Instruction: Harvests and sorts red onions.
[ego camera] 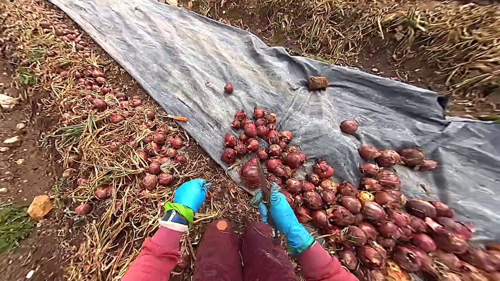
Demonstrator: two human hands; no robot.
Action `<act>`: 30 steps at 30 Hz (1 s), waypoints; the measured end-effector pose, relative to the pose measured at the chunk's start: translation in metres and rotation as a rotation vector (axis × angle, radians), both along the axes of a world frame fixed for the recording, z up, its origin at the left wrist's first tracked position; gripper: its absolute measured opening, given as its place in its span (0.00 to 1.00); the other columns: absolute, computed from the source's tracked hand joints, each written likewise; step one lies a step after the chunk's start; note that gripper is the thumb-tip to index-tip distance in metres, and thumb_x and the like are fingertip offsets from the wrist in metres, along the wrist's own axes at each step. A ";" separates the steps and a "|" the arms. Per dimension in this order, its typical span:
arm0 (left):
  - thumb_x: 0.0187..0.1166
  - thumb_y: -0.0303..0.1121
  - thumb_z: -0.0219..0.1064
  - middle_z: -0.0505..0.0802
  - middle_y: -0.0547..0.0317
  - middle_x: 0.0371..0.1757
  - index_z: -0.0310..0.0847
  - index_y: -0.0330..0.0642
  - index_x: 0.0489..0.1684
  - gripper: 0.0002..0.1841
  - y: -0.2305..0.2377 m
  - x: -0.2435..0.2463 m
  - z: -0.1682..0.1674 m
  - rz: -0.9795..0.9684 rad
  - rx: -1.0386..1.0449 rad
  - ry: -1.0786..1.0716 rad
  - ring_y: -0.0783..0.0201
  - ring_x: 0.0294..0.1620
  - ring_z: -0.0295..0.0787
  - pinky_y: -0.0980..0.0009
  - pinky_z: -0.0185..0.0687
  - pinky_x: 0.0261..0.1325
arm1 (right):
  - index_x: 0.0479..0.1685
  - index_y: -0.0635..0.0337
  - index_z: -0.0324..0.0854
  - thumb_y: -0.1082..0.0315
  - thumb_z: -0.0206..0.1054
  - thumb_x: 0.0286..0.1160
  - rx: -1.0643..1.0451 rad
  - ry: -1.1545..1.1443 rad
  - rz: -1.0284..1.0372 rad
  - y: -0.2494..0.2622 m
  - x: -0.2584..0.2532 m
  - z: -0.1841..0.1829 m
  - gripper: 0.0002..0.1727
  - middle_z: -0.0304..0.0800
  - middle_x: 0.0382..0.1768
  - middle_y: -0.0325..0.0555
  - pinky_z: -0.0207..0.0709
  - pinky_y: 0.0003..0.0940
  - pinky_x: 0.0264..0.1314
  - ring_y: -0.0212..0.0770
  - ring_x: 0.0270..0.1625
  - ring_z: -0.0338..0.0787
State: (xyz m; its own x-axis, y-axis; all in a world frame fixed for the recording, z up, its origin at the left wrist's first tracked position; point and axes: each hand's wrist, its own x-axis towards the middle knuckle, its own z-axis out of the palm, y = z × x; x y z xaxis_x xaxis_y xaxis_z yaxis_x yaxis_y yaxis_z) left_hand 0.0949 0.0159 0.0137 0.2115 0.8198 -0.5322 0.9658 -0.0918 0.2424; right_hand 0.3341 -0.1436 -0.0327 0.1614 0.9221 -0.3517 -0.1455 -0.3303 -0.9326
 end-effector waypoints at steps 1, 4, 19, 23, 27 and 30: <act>0.90 0.51 0.59 0.97 0.59 0.40 0.91 0.50 0.54 0.19 0.027 -0.006 -0.040 0.187 -0.011 -0.138 0.59 0.42 0.96 0.50 0.92 0.52 | 0.41 0.57 0.86 0.22 0.31 0.80 -0.045 -0.032 -0.083 0.010 0.013 -0.013 0.50 0.80 0.13 0.43 0.81 0.37 0.18 0.39 0.12 0.80; 0.92 0.48 0.58 0.97 0.50 0.42 0.82 0.42 0.67 0.20 0.067 0.026 -0.134 0.679 -0.239 -0.485 0.55 0.33 0.95 0.54 0.93 0.40 | 0.34 0.58 0.89 0.33 0.55 0.82 -0.424 -0.210 -0.084 0.018 0.028 -0.066 0.35 0.88 0.20 0.45 0.83 0.43 0.26 0.42 0.18 0.84; 0.71 0.75 0.65 0.90 0.34 0.66 0.88 0.35 0.62 0.46 0.084 0.178 -0.272 0.929 -0.459 -0.368 0.39 0.72 0.85 0.35 0.78 0.73 | 0.94 0.30 0.57 0.38 0.76 0.61 -0.868 -0.972 0.176 -0.030 0.035 -0.224 0.53 0.91 0.67 0.46 0.82 0.69 0.56 0.57 0.57 0.94; 0.67 0.60 0.80 0.93 0.36 0.57 0.89 0.33 0.56 0.35 0.087 0.169 -0.270 0.808 -0.494 -0.442 0.42 0.62 0.91 0.40 0.85 0.66 | 0.88 0.33 0.69 0.50 0.73 0.69 -0.838 -0.984 0.086 -0.031 0.036 -0.230 0.40 0.92 0.65 0.50 0.80 0.73 0.57 0.61 0.58 0.93; 0.64 0.45 0.82 0.96 0.43 0.51 0.93 0.37 0.46 0.21 0.088 0.163 -0.242 0.674 -0.475 -0.390 0.48 0.58 0.92 0.44 0.85 0.64 | 0.73 0.42 0.84 0.55 0.68 0.71 -0.879 -1.044 0.125 -0.014 0.045 -0.211 0.27 0.95 0.57 0.52 0.81 0.70 0.56 0.61 0.56 0.94; 0.63 0.42 0.81 0.96 0.44 0.49 0.92 0.37 0.42 0.18 0.081 0.160 -0.222 0.641 -0.439 -0.411 0.49 0.57 0.92 0.44 0.85 0.64 | 0.69 0.51 0.85 0.52 0.68 0.68 -0.956 -1.019 0.156 -0.002 0.052 -0.192 0.28 0.94 0.57 0.53 0.81 0.67 0.58 0.58 0.58 0.93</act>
State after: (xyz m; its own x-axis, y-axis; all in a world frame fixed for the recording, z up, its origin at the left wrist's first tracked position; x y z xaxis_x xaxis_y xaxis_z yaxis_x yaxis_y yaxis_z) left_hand 0.2552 0.0973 -0.2080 0.0248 0.5853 -0.8105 0.6283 0.6215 0.4680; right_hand 0.3863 -0.1456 -0.2245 0.6416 0.4283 -0.6363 0.5457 -0.8378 -0.0137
